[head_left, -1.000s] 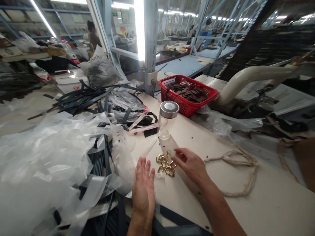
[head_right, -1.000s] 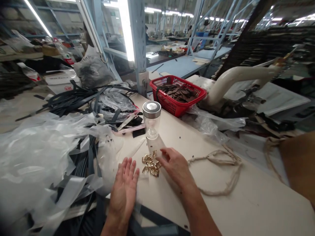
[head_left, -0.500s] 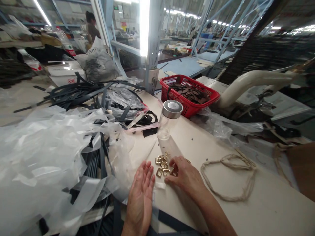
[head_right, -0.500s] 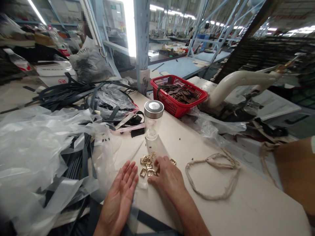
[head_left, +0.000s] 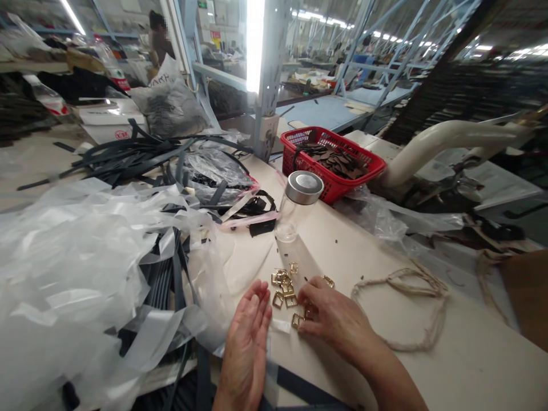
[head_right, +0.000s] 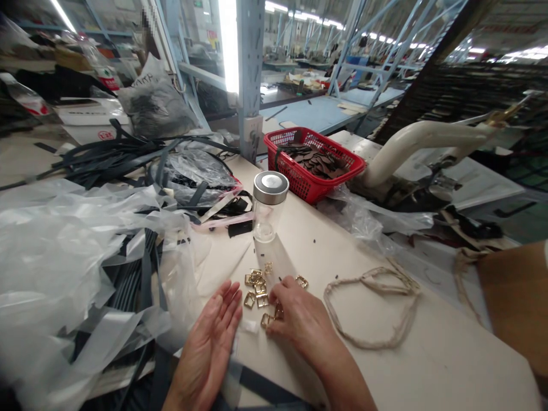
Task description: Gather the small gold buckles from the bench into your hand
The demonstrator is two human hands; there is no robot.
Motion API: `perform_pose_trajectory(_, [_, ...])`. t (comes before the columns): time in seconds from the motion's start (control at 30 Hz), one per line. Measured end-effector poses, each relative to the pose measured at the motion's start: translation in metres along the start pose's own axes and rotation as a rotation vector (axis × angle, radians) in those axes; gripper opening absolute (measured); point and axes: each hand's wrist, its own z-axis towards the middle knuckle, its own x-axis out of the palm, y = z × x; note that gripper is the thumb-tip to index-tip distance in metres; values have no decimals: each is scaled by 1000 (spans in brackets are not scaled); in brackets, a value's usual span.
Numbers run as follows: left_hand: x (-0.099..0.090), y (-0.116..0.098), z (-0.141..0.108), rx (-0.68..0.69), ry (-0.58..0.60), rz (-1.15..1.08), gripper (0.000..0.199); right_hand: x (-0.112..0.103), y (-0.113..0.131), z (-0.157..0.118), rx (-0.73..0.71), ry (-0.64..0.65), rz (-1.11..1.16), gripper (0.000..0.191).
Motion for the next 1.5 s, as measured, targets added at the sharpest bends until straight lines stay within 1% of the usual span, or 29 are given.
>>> perform_pose_trajectory(0.1, [-1,1,1,0,20,7,27,7,7,-3,21,-23,-49,17])
perform_pose_trajectory(0.27, [-2,2,3,16,32,34,27,24,5,-14,52,-70,36,12])
perform_pose_trajectory(0.43, [-2,2,2,21,34,47,25,33,7,-22,61,-89,106,14])
perform_pose_trajectory(0.5, [-3,3,2,28,38,54,26,35,9,-21,56,-117,86,15])
perform_pose_trajectory(0.6, [-5,4,2,37,57,64,27,39,12,-18,36,-144,17,9])
perform_pose_trajectory(0.7, [-5,4,2,31,61,64,27,42,13,-17,11,-126,-10,12])
perform_pose_trajectory(0.9, [-3,3,2,25,60,65,27,42,15,-17,27,-104,-49,14])
perform_pose_trajectory(1.0, [-3,4,3,25,59,58,27,39,13,-17,40,-98,-5,16])
perform_pose_trajectory(1.13, [-3,4,2,12,60,44,27,39,8,-18,78,-70,100,13])
perform_pose_trajectory(1.17, [-3,3,2,10,57,44,26,40,7,-18,78,-82,136,13])
perform_pose_trajectory(1.23, [-3,3,1,8,40,47,25,43,10,-19,71,-169,235,10])
perform_pose_trajectory(1.3, [-3,3,1,12,28,43,25,45,19,-21,23,-279,382,7])
perform_pose_trajectory(1.33, [-3,3,2,11,25,37,25,45,24,-22,-30,-308,467,5])
perform_pose_trajectory(1.4, [-3,4,2,-11,33,16,27,41,31,-24,-157,-303,604,4])
perform_pose_trajectory(1.43, [-4,4,3,-35,38,1,28,39,31,-26,-195,-296,626,8])
perform_pose_trajectory(1.47, [-3,3,3,-64,36,-13,27,36,28,-29,-194,-299,601,12])
perform_pose_trajectory(1.5, [-3,3,3,-93,30,-26,25,33,21,-31,-146,-315,525,16])
